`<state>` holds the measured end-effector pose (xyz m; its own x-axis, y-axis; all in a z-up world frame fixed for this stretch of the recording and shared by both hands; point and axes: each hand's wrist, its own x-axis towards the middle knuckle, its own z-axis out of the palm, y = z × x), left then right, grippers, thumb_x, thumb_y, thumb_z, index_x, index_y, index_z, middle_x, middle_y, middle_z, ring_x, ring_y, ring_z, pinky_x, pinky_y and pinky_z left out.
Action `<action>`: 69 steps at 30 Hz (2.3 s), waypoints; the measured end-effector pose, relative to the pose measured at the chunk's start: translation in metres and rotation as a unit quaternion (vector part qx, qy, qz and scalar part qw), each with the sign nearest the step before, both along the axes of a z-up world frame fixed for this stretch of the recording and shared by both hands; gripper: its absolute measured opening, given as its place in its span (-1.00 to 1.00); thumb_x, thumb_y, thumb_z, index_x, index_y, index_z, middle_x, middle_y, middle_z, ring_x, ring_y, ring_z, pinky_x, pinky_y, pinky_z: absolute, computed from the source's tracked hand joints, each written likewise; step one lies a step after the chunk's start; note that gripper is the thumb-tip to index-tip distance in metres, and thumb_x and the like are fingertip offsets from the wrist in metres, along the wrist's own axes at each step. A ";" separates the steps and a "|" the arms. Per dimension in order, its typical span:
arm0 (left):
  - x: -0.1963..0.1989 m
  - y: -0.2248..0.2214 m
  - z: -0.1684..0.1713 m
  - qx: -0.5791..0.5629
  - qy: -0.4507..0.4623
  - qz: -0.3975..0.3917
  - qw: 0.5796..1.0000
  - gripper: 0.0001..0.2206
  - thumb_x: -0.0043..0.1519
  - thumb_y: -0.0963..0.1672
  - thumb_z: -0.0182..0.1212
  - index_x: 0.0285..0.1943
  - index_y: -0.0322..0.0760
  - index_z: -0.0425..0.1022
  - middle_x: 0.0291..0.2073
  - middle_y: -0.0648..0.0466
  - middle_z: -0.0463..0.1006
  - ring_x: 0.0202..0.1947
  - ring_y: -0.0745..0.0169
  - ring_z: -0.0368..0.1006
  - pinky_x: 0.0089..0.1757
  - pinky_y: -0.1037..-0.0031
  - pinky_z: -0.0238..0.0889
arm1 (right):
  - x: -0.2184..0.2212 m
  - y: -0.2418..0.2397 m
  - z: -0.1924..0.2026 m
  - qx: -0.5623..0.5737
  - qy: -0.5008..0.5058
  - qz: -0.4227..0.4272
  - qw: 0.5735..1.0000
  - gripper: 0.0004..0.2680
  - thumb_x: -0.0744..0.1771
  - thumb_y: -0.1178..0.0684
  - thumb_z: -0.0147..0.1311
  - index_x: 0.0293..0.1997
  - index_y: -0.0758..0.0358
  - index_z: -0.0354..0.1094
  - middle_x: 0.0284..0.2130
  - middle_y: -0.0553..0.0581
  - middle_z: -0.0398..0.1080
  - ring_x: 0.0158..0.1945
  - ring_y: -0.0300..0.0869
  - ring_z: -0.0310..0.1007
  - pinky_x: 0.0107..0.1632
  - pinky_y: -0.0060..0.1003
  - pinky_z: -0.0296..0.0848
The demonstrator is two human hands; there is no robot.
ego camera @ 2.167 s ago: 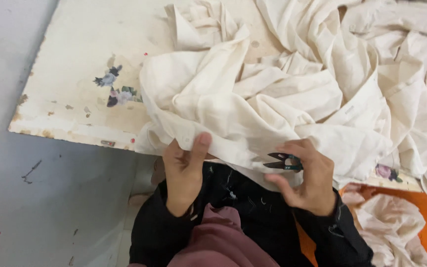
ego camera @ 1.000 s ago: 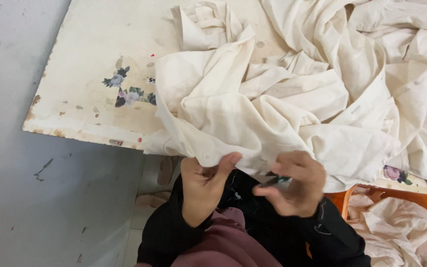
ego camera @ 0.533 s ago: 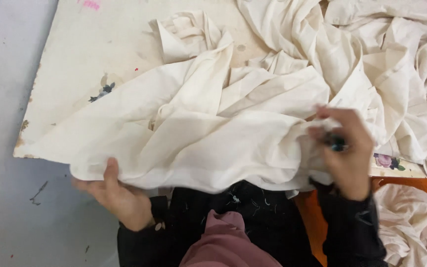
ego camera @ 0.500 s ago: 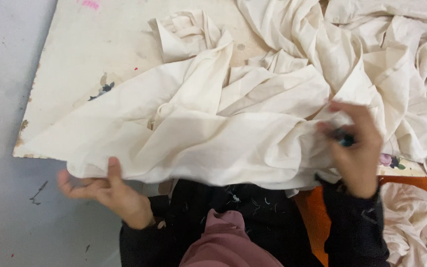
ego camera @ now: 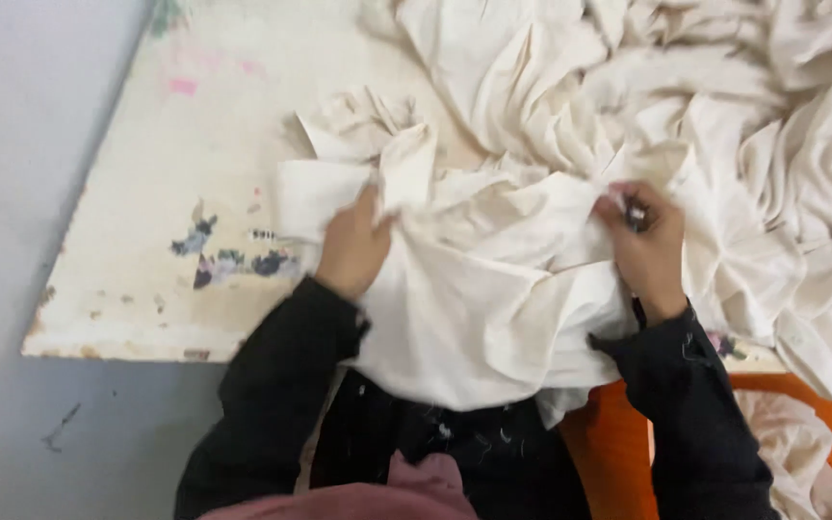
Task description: Trimming loose threads from white shirts using small scissors in a sewing factory.
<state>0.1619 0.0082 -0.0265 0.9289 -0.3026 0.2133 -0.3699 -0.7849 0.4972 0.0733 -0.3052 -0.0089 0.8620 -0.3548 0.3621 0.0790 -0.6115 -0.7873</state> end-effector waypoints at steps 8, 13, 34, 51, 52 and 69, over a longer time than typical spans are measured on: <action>0.146 0.000 0.094 -0.549 -0.204 0.086 0.806 -0.47 0.22 -0.14 0.25 0.24 -0.30 -0.03 0.20 -0.27 -0.08 0.25 -0.30 -0.27 0.20 0.11 -0.44 | 0.014 -0.039 0.116 0.140 -0.420 -0.120 0.889 -0.81 0.32 0.30 0.09 -0.03 0.24 0.21 -0.45 -0.03 0.05 -0.31 -0.32 0.13 -0.05 -0.51 0.27; 0.203 0.068 0.042 -0.433 -0.137 0.219 0.864 -0.44 0.21 -0.08 0.29 0.15 0.07 -0.14 0.11 0.07 0.20 0.19 0.15 0.02 0.07 0.11 -0.48 | 0.002 -0.073 0.057 -0.079 -0.242 -0.109 0.961 -0.84 0.32 0.32 0.10 -0.05 0.28 0.29 -0.28 0.15 0.23 -0.23 -0.17 0.16 -0.10 -0.41 0.18; 0.093 -0.024 0.084 -0.057 0.010 -0.168 0.984 -0.77 -0.01 -0.23 0.00 -0.17 -0.20 0.35 -0.30 0.00 0.42 -0.20 0.03 0.35 -0.22 0.22 0.22 | 0.168 0.002 0.048 -0.145 0.079 0.210 0.964 -0.88 0.14 0.18 -0.02 -0.38 0.13 0.36 -0.53 0.07 0.39 -0.29 -0.07 0.37 -0.14 -0.26 0.26; 0.070 0.065 0.129 -0.573 -0.241 0.002 0.783 -0.82 0.09 -0.27 -0.19 -0.18 -0.22 0.22 -0.33 0.12 0.24 -0.31 0.39 0.19 -0.19 0.62 0.14 | 0.075 0.112 0.119 0.044 0.037 0.523 0.850 -0.66 0.12 0.02 0.11 -0.09 0.19 0.20 -0.15 0.10 0.33 -0.06 -0.13 0.36 0.10 -0.15 0.27; 0.071 0.067 0.130 -0.584 -0.244 0.016 0.774 -0.84 0.11 -0.26 -0.18 -0.18 -0.22 0.22 -0.34 0.13 0.24 -0.32 0.40 0.20 -0.19 0.62 0.13 | 0.067 0.131 0.115 -0.016 0.103 0.479 0.871 -0.54 0.07 -0.09 0.18 -0.01 0.10 0.13 -0.15 0.12 0.34 -0.19 0.01 0.39 -0.09 -0.09 0.35; 0.094 0.051 0.126 -0.540 -0.029 -0.012 0.841 -0.81 0.12 -0.28 -0.14 -0.34 -0.13 0.35 -0.41 0.24 0.37 -0.38 0.49 0.25 -0.38 0.75 0.10 | 0.093 0.018 0.127 -0.194 -0.254 -0.022 0.947 -0.84 0.26 0.41 -0.18 -0.18 0.43 0.28 -0.20 0.25 0.37 -0.08 0.02 0.34 -0.09 -0.24 0.25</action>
<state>0.2554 0.0592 0.0995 0.9043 0.0773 0.4199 -0.4265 0.1200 0.8965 0.1660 -0.2877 0.1179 0.5282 -0.1421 0.8371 0.3551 -0.8586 -0.3698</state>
